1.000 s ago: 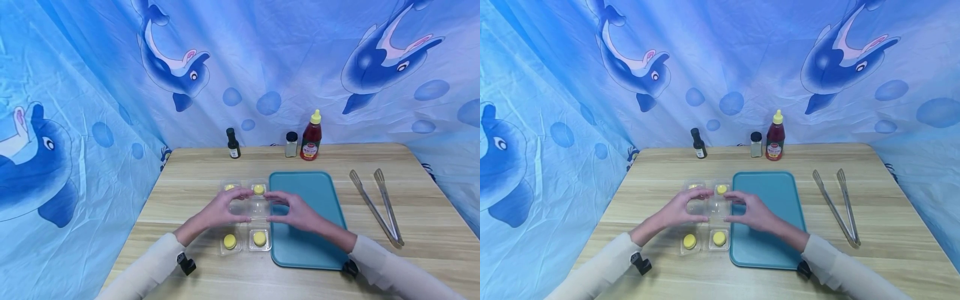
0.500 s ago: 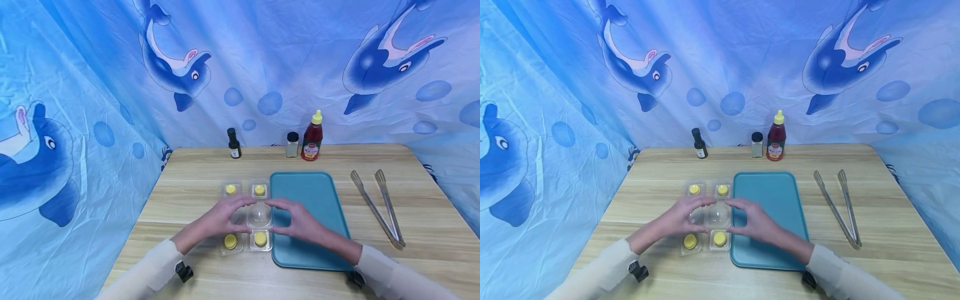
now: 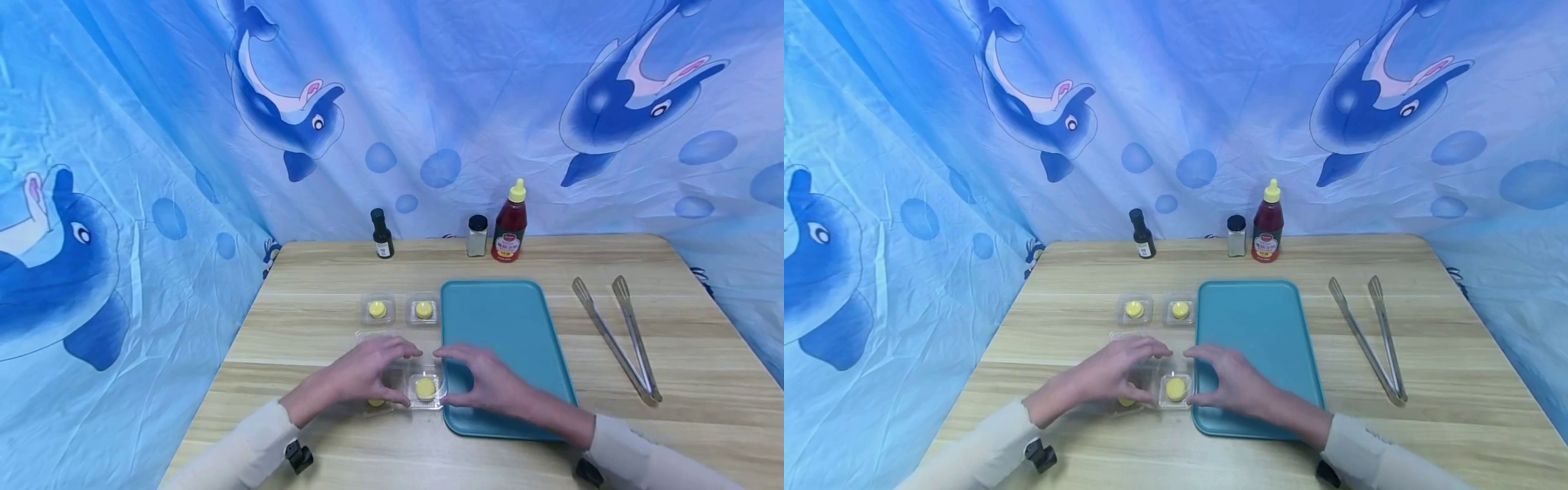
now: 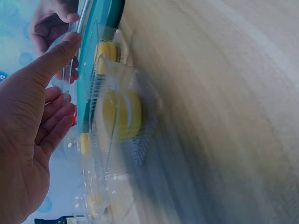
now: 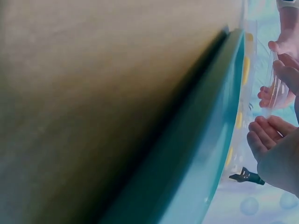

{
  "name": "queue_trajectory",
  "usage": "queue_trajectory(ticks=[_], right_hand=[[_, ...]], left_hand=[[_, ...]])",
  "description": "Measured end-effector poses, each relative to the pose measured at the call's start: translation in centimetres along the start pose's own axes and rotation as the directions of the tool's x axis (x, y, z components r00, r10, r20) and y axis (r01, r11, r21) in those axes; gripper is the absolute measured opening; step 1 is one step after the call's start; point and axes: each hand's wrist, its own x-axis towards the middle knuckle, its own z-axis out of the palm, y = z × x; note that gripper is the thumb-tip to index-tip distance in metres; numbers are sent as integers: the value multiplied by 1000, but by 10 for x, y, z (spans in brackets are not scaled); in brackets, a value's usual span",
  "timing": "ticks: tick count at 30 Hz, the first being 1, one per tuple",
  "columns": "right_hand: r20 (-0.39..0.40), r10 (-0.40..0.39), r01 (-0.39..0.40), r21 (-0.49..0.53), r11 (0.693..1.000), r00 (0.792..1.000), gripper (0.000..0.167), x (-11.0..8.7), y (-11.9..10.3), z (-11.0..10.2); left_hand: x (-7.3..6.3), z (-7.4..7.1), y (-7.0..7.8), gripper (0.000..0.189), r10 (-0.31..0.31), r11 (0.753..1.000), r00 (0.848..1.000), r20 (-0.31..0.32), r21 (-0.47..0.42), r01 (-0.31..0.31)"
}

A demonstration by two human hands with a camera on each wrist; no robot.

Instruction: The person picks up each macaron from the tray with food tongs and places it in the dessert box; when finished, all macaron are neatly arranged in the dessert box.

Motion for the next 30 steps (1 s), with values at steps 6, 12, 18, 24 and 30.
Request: queue_trajectory(ticks=[6,12,18,24,30], right_hand=[[37,23,-23,-4,1000,999,71,-5,-1,5],[45,19,-17,-42,999,999,72,-7,-1,10],[23,-9,11,-82,997,1000,73,-8,-2,13],[33,11,-9,-72,997,999,72,-7,-3,13],[36,7,-4,-77,997,999,71,-5,-3,14]], left_hand=[[-1,4,5,88,-6,999,1000,25,33,6],[-2,8,8,89,-32,998,998,48,62,29],[-2,9,10,88,-37,996,998,59,79,33],[-3,7,10,88,-32,995,998,58,96,26],[-4,7,10,88,-35,994,998,58,101,29]])
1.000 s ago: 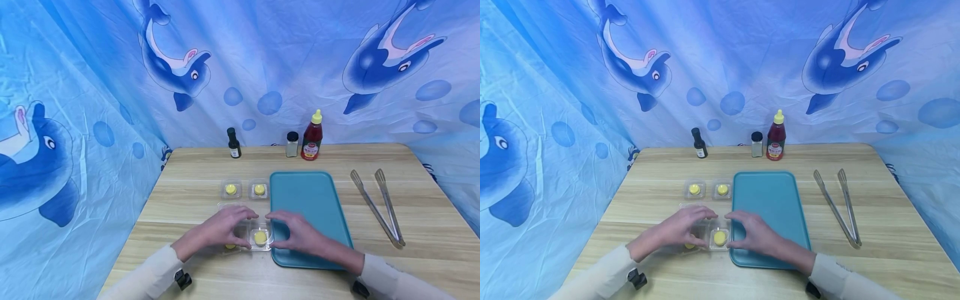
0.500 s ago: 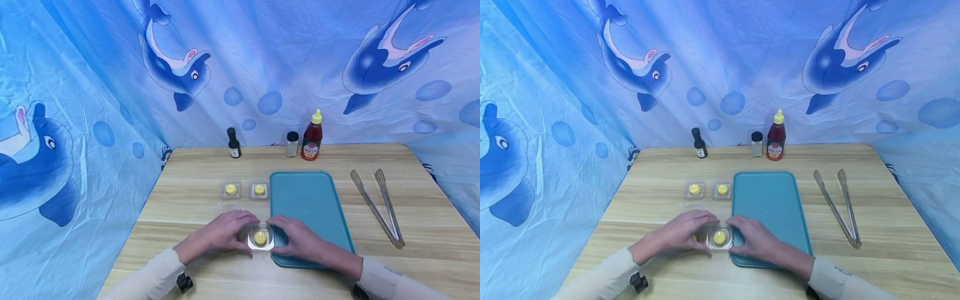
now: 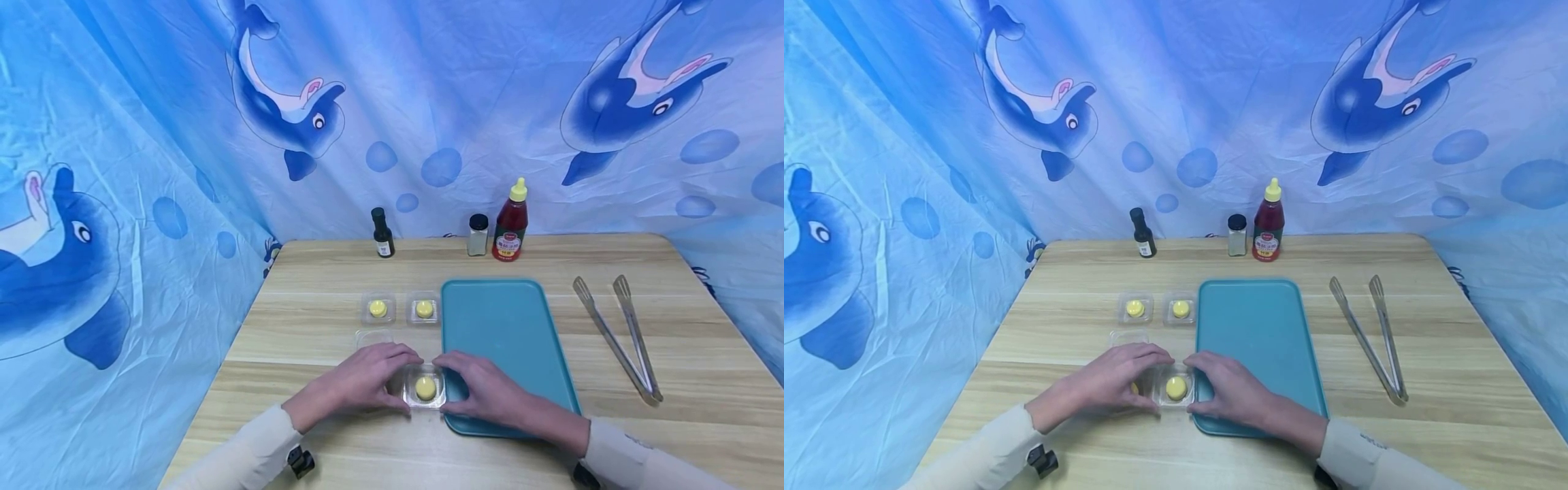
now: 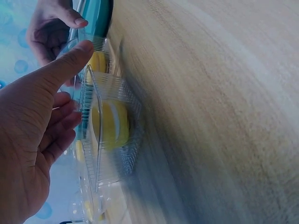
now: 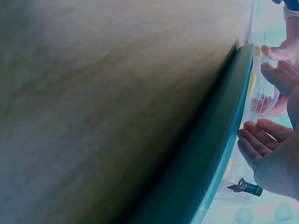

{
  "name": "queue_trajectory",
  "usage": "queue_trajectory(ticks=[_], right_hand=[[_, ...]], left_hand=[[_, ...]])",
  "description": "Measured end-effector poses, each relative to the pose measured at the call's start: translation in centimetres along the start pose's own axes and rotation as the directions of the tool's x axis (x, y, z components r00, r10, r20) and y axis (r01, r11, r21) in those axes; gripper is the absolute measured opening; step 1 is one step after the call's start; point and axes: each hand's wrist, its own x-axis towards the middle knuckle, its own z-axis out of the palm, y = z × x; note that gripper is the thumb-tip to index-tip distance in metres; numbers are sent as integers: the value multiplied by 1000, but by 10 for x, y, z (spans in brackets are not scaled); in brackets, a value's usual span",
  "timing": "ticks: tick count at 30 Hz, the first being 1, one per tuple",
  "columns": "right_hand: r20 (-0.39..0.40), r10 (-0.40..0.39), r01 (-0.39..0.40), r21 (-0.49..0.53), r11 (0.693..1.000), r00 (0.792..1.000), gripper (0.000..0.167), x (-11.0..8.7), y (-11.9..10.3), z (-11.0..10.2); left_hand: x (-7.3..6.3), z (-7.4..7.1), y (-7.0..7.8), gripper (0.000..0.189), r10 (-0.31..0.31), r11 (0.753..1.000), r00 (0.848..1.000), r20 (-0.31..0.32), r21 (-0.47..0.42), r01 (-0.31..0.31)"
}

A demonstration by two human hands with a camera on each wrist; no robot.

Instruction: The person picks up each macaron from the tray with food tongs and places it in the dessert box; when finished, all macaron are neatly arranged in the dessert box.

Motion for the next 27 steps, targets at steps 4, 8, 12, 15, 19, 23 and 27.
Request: queue_trajectory(ticks=[4,8,12,15,19,23,27], right_hand=[[-11,-12,12,-4,1000,1000,70,1,-1,2],[-31,-30,29,-20,999,999,69,2,-1,5],[-33,-31,30,-40,999,999,68,2,-2,7],[-27,-22,21,-49,999,999,68,1,-3,7],[-17,-14,13,-64,998,1000,69,1,-5,6],[3,-2,2,-71,997,1000,70,2,-6,4],[34,26,-25,-45,999,999,73,3,-7,2]], left_hand=[[0,1,-1,88,3,1000,1000,-3,-1,-3],[1,3,-1,87,1,1000,1000,6,-5,-1],[2,4,-1,87,-12,1000,1000,28,-8,13],[3,3,0,87,-16,1000,999,36,-2,16],[4,2,1,88,-12,1000,999,38,18,11],[5,0,0,90,-4,999,999,36,38,2],[4,0,-2,91,5,999,999,31,38,-7]])
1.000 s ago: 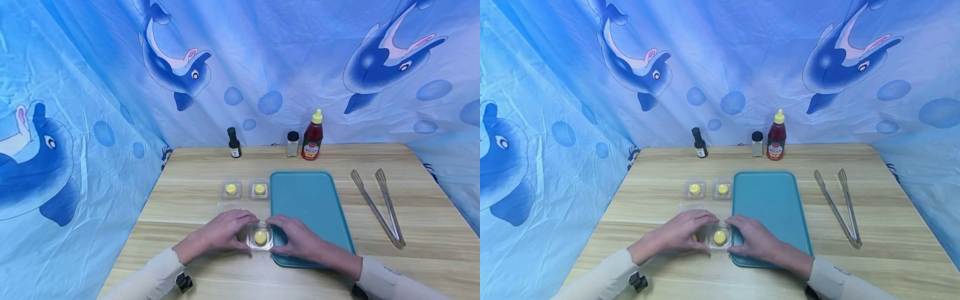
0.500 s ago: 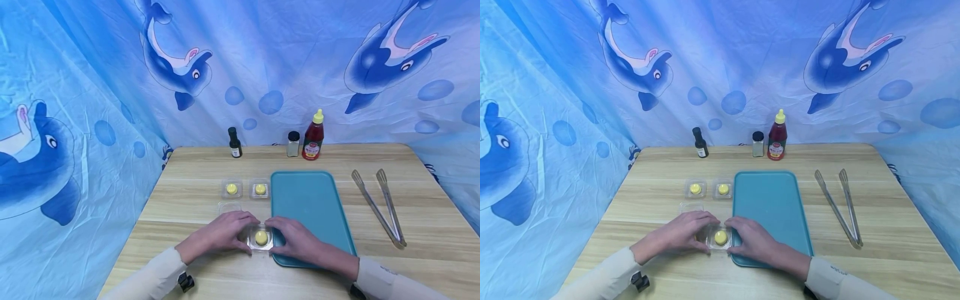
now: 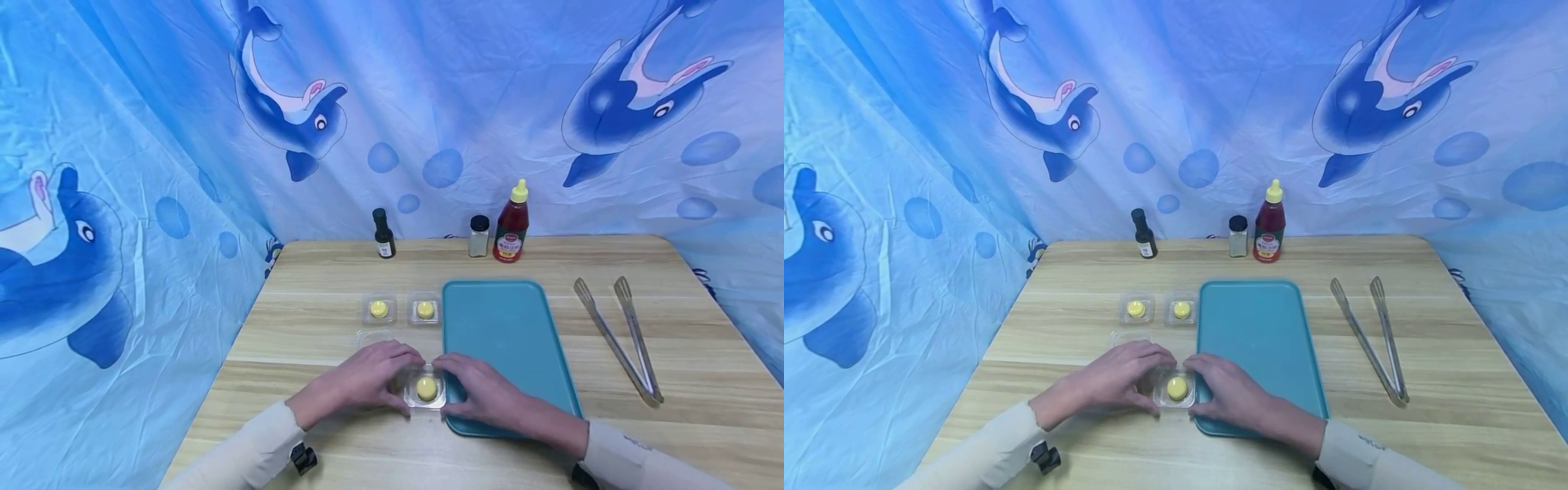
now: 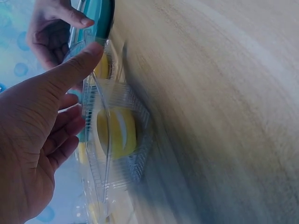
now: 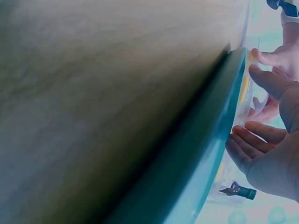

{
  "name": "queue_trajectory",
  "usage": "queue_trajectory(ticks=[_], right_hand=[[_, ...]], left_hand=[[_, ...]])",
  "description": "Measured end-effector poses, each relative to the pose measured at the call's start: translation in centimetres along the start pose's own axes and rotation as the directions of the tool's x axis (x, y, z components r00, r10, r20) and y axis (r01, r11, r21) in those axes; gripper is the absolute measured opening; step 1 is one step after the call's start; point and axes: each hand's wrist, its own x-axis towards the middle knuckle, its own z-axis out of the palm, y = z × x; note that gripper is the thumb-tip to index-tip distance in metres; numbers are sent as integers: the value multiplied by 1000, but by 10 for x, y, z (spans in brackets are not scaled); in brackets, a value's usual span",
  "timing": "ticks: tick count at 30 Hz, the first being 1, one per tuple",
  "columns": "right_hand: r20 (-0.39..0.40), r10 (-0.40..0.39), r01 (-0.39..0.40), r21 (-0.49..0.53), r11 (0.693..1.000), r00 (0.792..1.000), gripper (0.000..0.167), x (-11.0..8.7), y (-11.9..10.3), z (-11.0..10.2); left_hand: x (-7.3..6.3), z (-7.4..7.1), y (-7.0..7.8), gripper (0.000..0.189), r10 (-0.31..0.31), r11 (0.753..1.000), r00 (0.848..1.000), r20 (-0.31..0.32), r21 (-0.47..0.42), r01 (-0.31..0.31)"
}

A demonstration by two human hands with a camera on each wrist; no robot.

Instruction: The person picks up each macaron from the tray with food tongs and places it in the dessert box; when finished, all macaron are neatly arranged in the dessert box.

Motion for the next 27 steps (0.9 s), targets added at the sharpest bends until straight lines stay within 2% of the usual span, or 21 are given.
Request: queue_trajectory(ticks=[6,10,14,19,27], right_hand=[[31,65,-67,49,997,997,77,0,0,-8],[5,55,-56,36,998,998,74,2,1,-13],[-23,65,-65,26,998,998,73,7,2,-17],[-26,95,-93,54,994,995,74,18,4,-19],[-21,38,-36,121,992,999,76,45,3,-16]], left_hand=[[0,-4,-1,91,-6,1000,1000,3,-13,6],[0,-9,-5,79,-28,999,1000,-11,-25,27],[0,-17,-13,66,-34,997,996,-77,-67,29],[-3,-28,-25,60,-54,993,987,-154,-113,37],[-15,-36,-50,61,-71,990,967,-244,-133,39]])
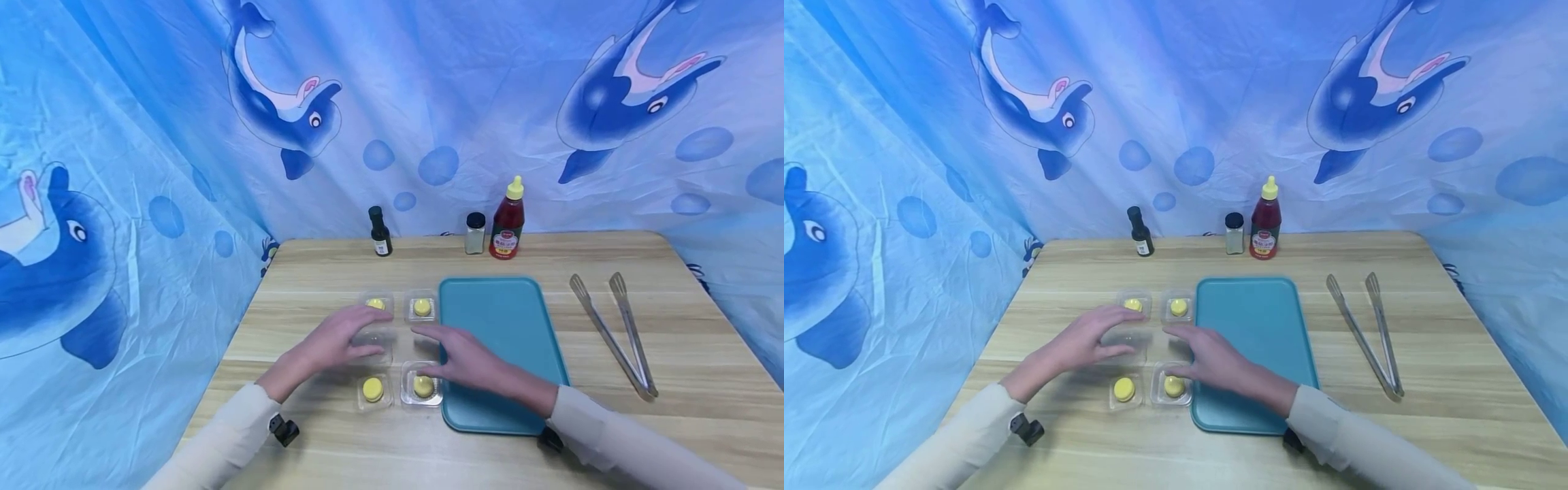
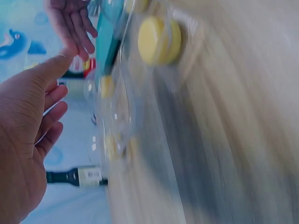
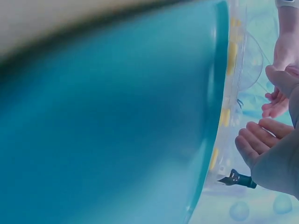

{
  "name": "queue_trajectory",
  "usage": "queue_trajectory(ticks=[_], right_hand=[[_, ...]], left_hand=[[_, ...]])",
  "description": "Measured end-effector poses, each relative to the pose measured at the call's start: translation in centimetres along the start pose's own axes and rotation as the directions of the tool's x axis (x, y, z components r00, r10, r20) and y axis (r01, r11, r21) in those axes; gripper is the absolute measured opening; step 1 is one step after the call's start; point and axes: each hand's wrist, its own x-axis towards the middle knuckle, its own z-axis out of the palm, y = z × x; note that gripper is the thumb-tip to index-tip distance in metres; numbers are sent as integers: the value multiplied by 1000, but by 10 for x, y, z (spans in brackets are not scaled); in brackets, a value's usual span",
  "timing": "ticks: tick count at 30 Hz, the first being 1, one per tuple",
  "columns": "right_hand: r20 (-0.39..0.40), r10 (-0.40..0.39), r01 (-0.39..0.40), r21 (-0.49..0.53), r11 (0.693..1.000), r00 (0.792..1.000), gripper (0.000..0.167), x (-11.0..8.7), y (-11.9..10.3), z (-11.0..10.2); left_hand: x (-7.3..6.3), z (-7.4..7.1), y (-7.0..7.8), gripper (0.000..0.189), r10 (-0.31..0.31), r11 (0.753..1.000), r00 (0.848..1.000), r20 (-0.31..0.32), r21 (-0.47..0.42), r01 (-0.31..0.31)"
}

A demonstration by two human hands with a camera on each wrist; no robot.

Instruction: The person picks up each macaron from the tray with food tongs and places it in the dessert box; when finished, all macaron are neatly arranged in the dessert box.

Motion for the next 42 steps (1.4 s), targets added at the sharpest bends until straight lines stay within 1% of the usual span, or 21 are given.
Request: queue_trajectory(ticks=[3,5,10,13,17,21,24,30,34,37,42], right_hand=[[25,-16,15,22,1000,1000,79,10,-1,3],[42,-18,17,32,999,999,81,16,-1,6],[51,-51,51,4,999,997,85,29,2,15],[54,-70,71,-5,997,996,85,35,3,20],[67,-85,85,1,996,994,84,43,2,26],[82,-79,79,1,997,994,83,49,0,31],[86,-62,62,7,998,994,83,52,-3,34],[77,-33,35,-25,999,997,82,58,-3,40],[70,-19,22,-39,999,997,84,61,-2,42],[69,-16,18,-40,999,997,84,62,-3,42],[74,-3,4,-13,1000,997,84,64,-5,43]], left_hand=[[-7,-2,-11,65,-19,1000,1000,-12,-6,19],[-11,-3,-18,69,-45,999,999,-14,-4,45],[-23,-5,-34,77,-83,997,996,-20,1,83],[-30,-4,-43,82,-101,995,995,-13,22,101],[-38,-1,-52,87,-152,987,988,9,43,152],[-43,1,-54,86,-190,982,981,29,23,189],[-45,2,-53,85,-198,980,979,41,7,198],[-47,6,-53,85,-197,980,978,64,9,197],[-48,9,-54,86,-189,982,980,68,15,188],[-48,10,-55,86,-181,983,981,72,14,180],[-48,12,-54,85,-177,984,980,86,22,176]])
